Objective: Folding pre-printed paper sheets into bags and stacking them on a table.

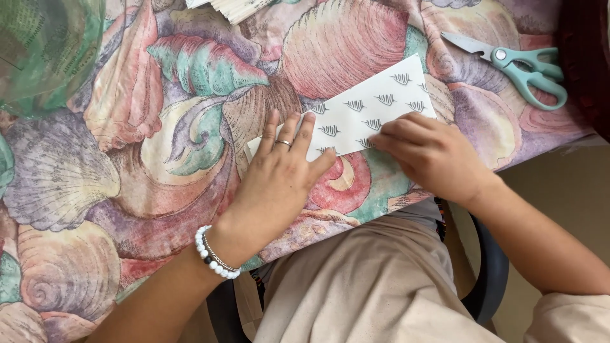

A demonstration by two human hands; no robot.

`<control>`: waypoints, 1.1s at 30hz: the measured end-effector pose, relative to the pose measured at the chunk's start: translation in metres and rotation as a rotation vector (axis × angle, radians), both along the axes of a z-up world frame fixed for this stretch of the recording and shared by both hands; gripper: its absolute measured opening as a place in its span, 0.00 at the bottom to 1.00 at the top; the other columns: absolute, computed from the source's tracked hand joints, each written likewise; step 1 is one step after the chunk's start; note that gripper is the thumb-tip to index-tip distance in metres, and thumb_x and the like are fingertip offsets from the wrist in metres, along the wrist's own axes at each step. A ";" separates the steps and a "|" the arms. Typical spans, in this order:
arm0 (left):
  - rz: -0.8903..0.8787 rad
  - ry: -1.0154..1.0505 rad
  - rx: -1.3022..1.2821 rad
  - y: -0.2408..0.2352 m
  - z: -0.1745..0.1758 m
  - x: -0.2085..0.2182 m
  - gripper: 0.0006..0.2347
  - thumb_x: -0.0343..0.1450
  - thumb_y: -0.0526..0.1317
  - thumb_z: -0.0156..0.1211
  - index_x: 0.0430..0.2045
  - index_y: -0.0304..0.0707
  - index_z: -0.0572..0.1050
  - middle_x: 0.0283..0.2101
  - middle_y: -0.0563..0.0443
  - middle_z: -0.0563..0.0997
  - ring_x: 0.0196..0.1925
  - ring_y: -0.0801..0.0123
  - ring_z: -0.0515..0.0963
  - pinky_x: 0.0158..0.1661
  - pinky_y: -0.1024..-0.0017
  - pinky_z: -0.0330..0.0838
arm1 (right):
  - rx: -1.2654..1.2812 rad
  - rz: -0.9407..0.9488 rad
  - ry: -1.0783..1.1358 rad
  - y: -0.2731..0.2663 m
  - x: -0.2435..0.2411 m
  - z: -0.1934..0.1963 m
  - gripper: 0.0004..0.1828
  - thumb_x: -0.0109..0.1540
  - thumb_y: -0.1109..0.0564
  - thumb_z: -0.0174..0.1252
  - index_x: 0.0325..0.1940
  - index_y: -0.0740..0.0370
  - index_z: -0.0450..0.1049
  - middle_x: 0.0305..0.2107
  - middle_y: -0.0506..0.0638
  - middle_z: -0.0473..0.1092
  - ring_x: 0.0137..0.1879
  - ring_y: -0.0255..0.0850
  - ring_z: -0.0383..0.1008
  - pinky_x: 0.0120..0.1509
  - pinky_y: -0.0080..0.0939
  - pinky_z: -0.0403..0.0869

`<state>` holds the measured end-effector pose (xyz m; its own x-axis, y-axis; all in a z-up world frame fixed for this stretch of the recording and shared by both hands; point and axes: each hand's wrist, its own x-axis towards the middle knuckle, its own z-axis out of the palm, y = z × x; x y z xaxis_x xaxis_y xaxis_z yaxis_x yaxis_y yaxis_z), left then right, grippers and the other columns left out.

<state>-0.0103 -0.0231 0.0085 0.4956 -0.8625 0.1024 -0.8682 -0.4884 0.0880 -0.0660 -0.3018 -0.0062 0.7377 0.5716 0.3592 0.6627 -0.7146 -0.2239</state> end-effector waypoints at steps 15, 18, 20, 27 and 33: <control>-0.064 0.208 -0.350 -0.007 -0.020 0.010 0.10 0.72 0.23 0.49 0.43 0.32 0.74 0.67 0.24 0.65 0.71 0.37 0.64 0.71 0.50 0.58 | -0.039 -0.020 -0.073 -0.015 -0.013 0.005 0.14 0.65 0.74 0.54 0.53 0.72 0.78 0.43 0.58 0.73 0.45 0.51 0.74 0.52 0.47 0.78; -0.065 0.214 -0.335 -0.007 -0.022 0.009 0.11 0.71 0.24 0.49 0.46 0.33 0.72 0.68 0.24 0.63 0.71 0.38 0.63 0.71 0.50 0.57 | -0.066 -0.010 -0.058 -0.008 -0.011 0.002 0.14 0.67 0.70 0.49 0.55 0.69 0.75 0.45 0.55 0.70 0.44 0.49 0.73 0.49 0.48 0.74; -0.051 0.217 -0.348 -0.006 -0.023 0.009 0.10 0.73 0.26 0.51 0.46 0.33 0.73 0.69 0.25 0.62 0.72 0.36 0.61 0.71 0.48 0.57 | -0.023 -0.021 -0.040 -0.006 -0.004 -0.003 0.11 0.68 0.67 0.52 0.53 0.70 0.76 0.43 0.56 0.71 0.41 0.50 0.70 0.46 0.48 0.73; -0.027 0.243 -0.358 -0.006 -0.022 0.009 0.12 0.72 0.23 0.49 0.47 0.33 0.73 0.69 0.25 0.60 0.73 0.35 0.59 0.72 0.45 0.56 | -0.048 -0.050 -0.069 -0.016 -0.008 -0.002 0.09 0.69 0.68 0.53 0.51 0.71 0.77 0.43 0.56 0.70 0.41 0.50 0.69 0.47 0.47 0.73; -0.032 0.244 -0.357 -0.006 -0.024 0.009 0.15 0.70 0.21 0.48 0.48 0.33 0.74 0.70 0.21 0.57 0.72 0.32 0.60 0.72 0.44 0.54 | -0.020 -0.093 -0.119 -0.022 -0.011 -0.010 0.06 0.68 0.69 0.57 0.48 0.70 0.78 0.42 0.56 0.70 0.41 0.51 0.70 0.47 0.47 0.74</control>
<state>-0.0012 -0.0295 -0.0156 0.5155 -0.8097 0.2804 -0.8153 -0.3627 0.4515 -0.0769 -0.3238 -0.0159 0.7407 0.5109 0.4362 0.6145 -0.7777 -0.1326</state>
